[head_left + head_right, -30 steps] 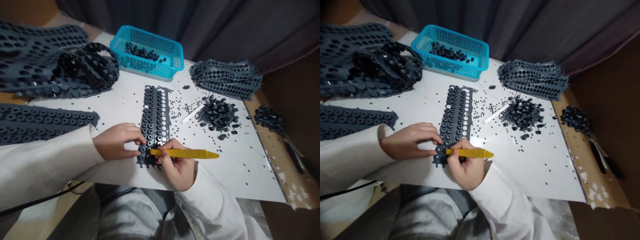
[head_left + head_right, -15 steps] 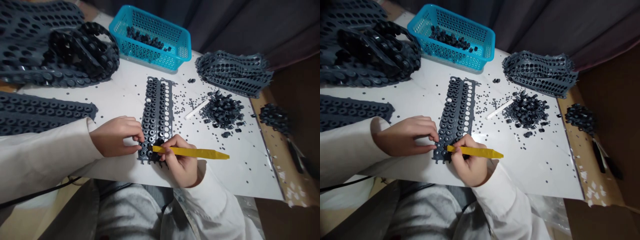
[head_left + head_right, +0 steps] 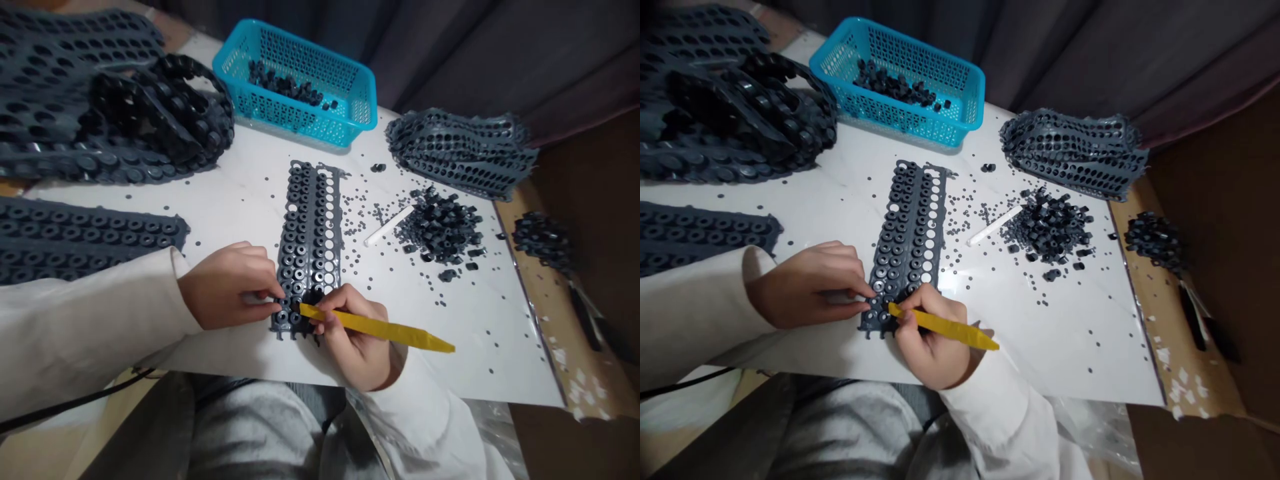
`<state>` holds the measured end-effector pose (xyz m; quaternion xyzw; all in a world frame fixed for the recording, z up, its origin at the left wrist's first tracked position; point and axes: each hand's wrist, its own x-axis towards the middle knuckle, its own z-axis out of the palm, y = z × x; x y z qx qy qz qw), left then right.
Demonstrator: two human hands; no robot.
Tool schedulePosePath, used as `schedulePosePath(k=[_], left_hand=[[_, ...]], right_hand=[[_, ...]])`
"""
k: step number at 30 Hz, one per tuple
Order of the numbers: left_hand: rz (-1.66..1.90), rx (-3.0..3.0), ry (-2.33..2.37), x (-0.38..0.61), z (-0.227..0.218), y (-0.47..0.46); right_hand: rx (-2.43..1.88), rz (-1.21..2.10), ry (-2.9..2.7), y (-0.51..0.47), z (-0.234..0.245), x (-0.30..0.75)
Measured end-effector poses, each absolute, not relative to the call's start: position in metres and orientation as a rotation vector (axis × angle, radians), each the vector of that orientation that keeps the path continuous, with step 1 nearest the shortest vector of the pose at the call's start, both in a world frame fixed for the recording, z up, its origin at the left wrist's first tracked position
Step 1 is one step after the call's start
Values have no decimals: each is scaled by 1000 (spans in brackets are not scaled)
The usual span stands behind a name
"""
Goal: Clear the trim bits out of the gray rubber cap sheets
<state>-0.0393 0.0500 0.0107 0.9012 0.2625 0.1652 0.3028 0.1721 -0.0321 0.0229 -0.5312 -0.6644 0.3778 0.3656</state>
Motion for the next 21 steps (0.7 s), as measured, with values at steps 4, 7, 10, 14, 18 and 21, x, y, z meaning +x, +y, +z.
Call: schedulePosePath(k=[4, 7, 10, 14, 18, 21], left_hand=[[414, 2368, 712, -37, 10, 48], [425, 2355, 711, -35, 9, 47], [451, 2351, 697, -35, 8, 47], [440, 2348, 693, -36, 9, 46], [449, 2335, 694, -36, 12, 45], [469, 2351, 711, -35, 12, 45]], right_hand=[[-1347, 1003, -1724, -29, 37, 177], [-1334, 1024, -1582, -18, 51, 188], [-1334, 981, -1479, -4, 56, 198], [-1331, 960, -1504, 9, 43, 201], [-1344, 1013, -1538, 11, 26, 200], [-1365, 1050, -1435, 10, 21, 201]])
